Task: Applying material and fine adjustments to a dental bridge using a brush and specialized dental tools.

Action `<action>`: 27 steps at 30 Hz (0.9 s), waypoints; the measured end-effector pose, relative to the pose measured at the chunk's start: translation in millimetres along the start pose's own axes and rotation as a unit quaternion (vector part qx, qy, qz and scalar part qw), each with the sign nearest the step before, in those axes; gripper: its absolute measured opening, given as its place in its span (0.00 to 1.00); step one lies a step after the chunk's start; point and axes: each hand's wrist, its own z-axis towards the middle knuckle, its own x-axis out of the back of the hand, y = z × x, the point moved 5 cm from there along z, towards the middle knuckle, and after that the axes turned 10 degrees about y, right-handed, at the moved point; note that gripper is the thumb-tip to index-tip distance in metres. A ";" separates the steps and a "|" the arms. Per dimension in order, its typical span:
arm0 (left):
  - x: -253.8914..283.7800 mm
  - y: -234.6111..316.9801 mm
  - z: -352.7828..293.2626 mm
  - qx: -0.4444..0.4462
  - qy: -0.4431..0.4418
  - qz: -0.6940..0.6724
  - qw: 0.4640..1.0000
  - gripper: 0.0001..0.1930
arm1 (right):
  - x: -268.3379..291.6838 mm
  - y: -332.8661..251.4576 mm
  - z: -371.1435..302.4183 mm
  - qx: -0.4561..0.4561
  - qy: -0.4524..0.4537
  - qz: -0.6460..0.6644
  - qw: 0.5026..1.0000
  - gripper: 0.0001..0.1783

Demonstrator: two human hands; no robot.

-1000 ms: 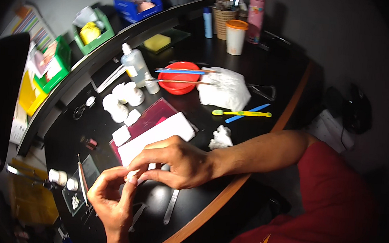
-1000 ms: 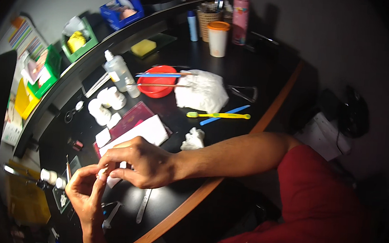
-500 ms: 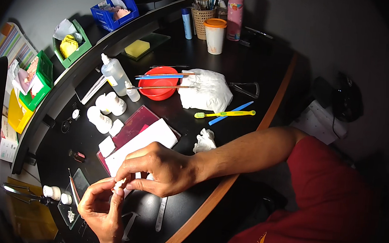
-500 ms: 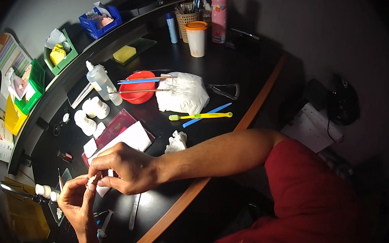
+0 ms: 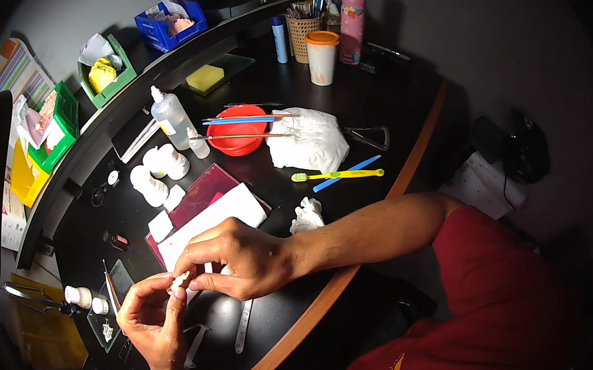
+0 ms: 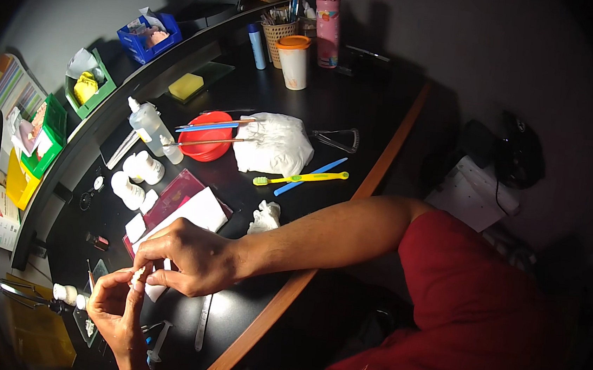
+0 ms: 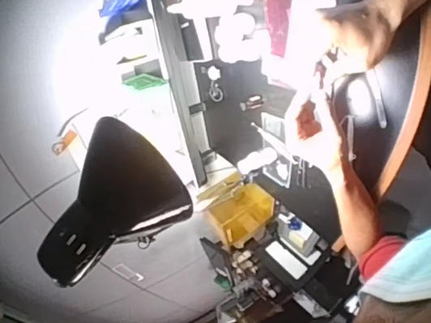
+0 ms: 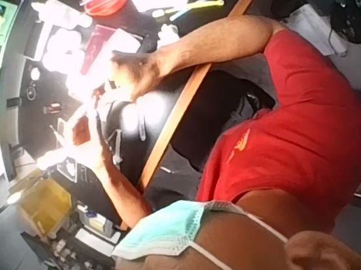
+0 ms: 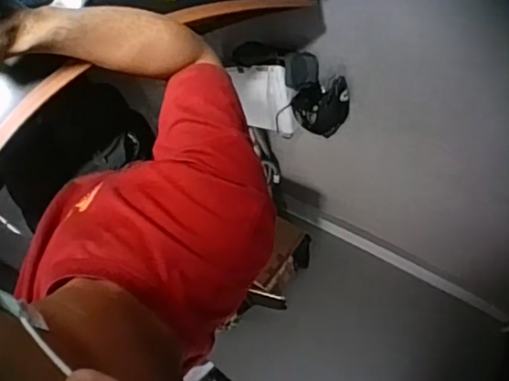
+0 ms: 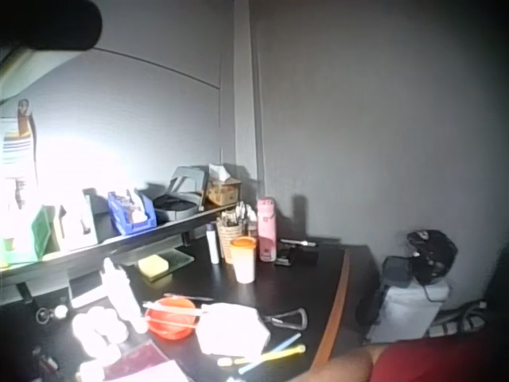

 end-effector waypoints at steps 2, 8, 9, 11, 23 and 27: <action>-1.2 1.2 0.4 0.004 -0.003 0.017 1.000 0.12 | 1.8 -0.1 -0.7 0.001 0.004 -0.004 1.000 0.09; -3.8 5.2 -0.3 -0.002 0.000 0.023 1.000 0.13 | 2.4 -1.7 1.6 -0.005 0.013 0.013 1.000 0.12; -3.5 4.2 -0.5 -0.004 0.003 0.016 1.000 0.13 | 1.8 0.2 1.5 -0.025 0.017 0.026 0.999 0.12; -3.0 3.2 -1.3 -0.004 0.008 0.010 1.000 0.13 | 1.2 1.2 0.9 -0.047 0.019 0.041 0.998 0.12; -1.9 2.3 -2.0 -0.005 -0.006 0.013 1.000 0.13 | -0.4 1.8 1.2 -0.073 -0.008 0.027 0.997 0.10; -2.2 2.7 -1.5 -0.007 -0.008 0.015 1.000 0.13 | 0.1 2.7 0.2 -0.057 -0.004 0.027 0.998 0.10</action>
